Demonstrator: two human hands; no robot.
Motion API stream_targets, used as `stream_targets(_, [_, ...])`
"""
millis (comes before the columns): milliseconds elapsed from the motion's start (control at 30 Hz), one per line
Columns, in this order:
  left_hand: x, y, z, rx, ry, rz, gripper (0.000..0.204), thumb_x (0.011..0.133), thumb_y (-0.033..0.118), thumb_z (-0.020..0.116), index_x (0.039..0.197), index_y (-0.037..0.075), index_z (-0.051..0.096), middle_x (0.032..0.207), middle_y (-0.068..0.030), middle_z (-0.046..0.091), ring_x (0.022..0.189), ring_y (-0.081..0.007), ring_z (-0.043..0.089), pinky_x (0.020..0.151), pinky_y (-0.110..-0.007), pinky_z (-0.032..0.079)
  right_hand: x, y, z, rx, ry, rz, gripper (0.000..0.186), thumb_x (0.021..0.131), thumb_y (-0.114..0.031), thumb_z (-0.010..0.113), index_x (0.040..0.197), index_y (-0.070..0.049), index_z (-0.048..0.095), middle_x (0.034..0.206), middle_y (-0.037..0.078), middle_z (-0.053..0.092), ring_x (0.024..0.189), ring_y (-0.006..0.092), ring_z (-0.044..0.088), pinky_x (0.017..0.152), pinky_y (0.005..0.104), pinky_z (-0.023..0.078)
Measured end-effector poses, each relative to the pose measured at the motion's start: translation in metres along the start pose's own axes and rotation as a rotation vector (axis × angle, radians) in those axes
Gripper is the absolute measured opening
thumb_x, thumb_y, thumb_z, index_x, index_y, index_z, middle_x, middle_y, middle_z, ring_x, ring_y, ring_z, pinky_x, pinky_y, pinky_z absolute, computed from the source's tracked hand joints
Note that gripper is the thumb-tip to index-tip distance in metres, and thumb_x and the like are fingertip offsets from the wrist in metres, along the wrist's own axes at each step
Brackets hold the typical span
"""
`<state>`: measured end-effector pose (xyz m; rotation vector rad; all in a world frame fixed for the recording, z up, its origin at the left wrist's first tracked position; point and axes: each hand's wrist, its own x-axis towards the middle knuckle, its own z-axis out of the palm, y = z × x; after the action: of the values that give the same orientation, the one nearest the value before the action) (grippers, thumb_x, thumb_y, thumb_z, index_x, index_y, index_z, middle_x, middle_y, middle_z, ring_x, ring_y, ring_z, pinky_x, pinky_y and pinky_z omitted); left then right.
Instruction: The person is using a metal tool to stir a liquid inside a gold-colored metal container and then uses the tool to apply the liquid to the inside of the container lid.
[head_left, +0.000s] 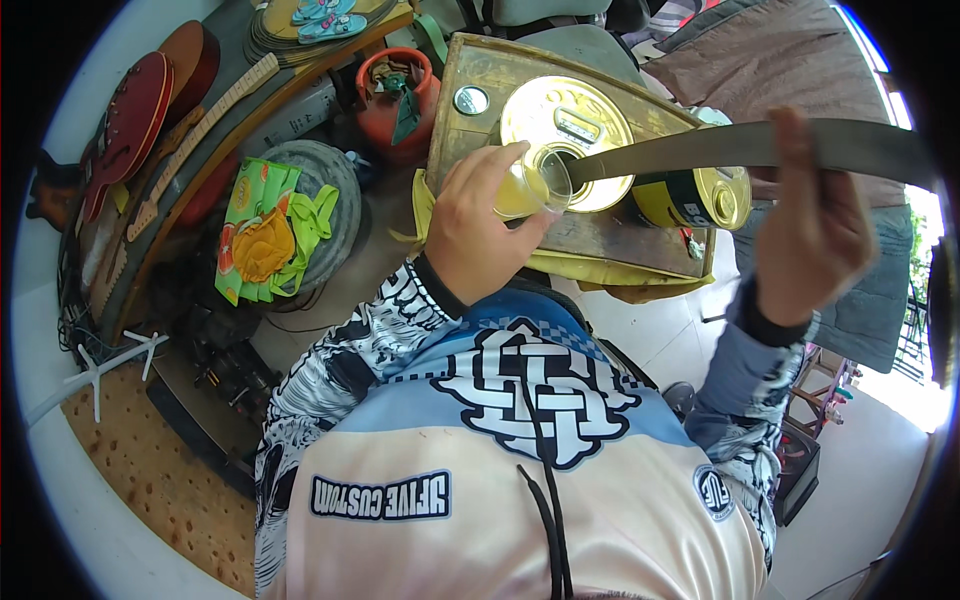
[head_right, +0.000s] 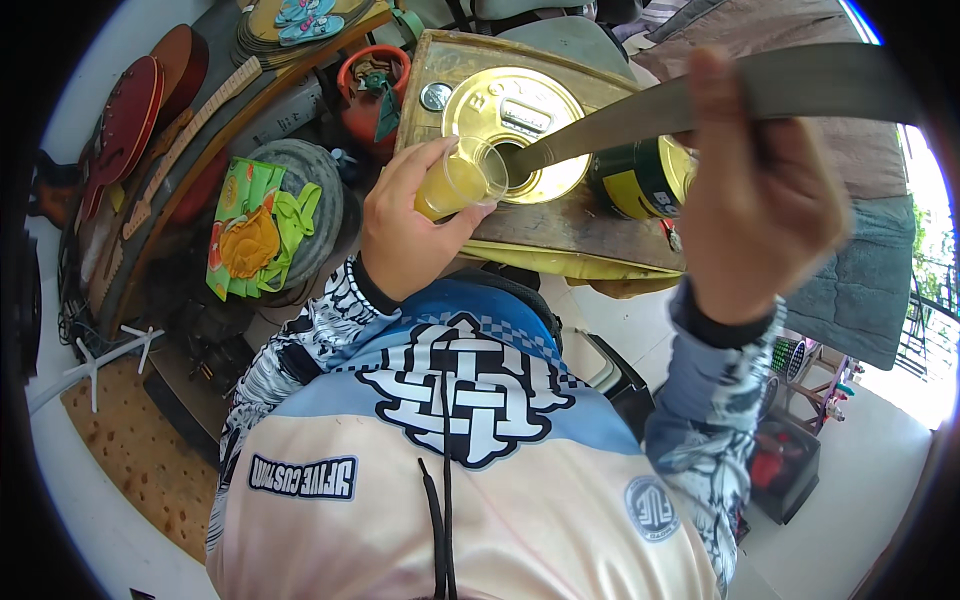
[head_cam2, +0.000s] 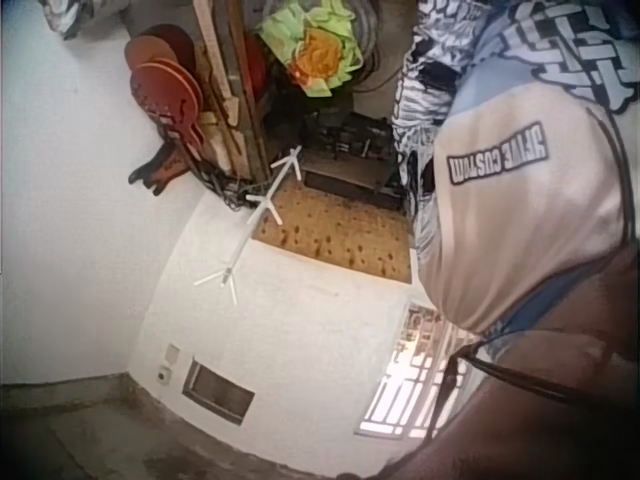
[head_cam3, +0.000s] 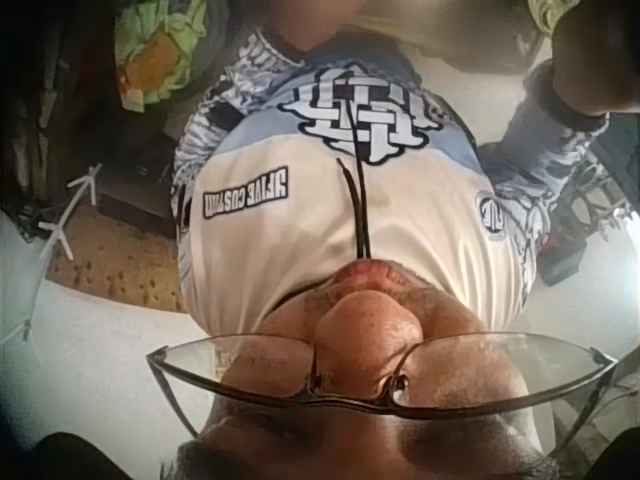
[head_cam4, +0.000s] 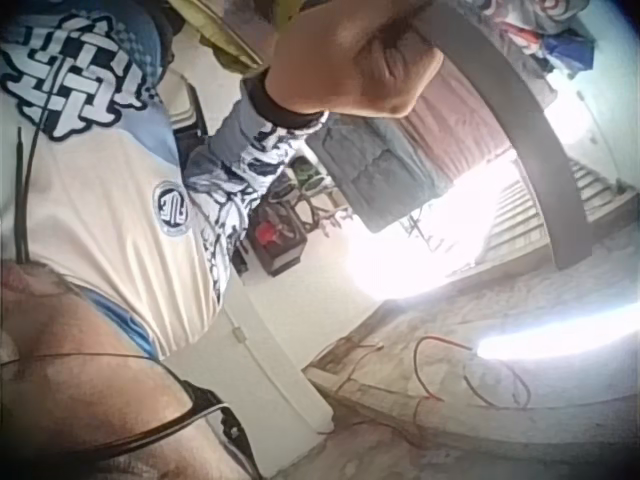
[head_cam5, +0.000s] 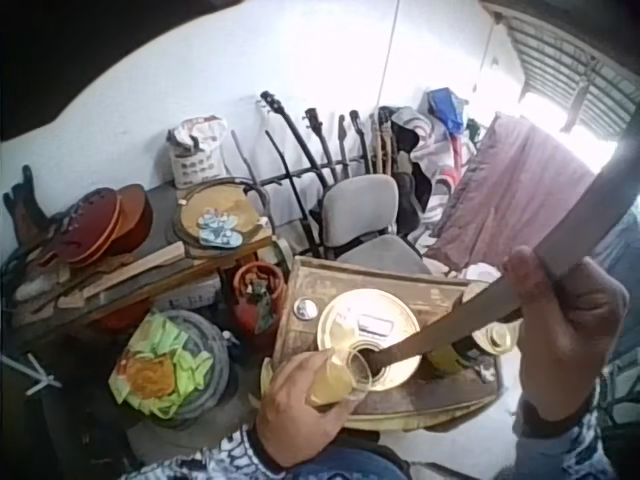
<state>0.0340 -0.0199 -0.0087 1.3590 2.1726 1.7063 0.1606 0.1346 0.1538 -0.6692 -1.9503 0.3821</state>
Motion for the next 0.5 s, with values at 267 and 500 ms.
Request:
stream_targets(267, [0.004, 0.006, 0.002, 0.009, -0.014, 0.018, 0.061, 0.073, 0.015, 0.090, 0.126, 0.001, 0.064, 0.120, -0.0190, 0.069, 0.109, -0.0363, 0.067, 0.095, -0.041, 0.054, 0.021, -0.039, -0.040, -0.330, -0.056, -0.008, 0.041, 0.091, 0.003, 0.072, 0.128, -0.014, 0.073, 0.101, 0.009, 0.079, 0.077, 0.0163, 0.077, 0.068, 0.0234, 0.062])
stream_targets(500, [0.008, 0.009, 0.002, 0.030, -0.006, 0.015, 0.061, 0.073, 0.016, 0.090, 0.126, 0.001, 0.064, 0.121, -0.0187, 0.069, 0.111, -0.0365, 0.067, 0.096, -0.041, 0.054, -0.039, -0.003, 0.032, -0.007, -0.195, -0.271, 0.010, 0.090, -0.003, 0.078, 0.084, 0.001, 0.072, 0.073, 0.012, 0.067, 0.057, 0.0181, 0.062, 0.054, 0.0285, 0.046])
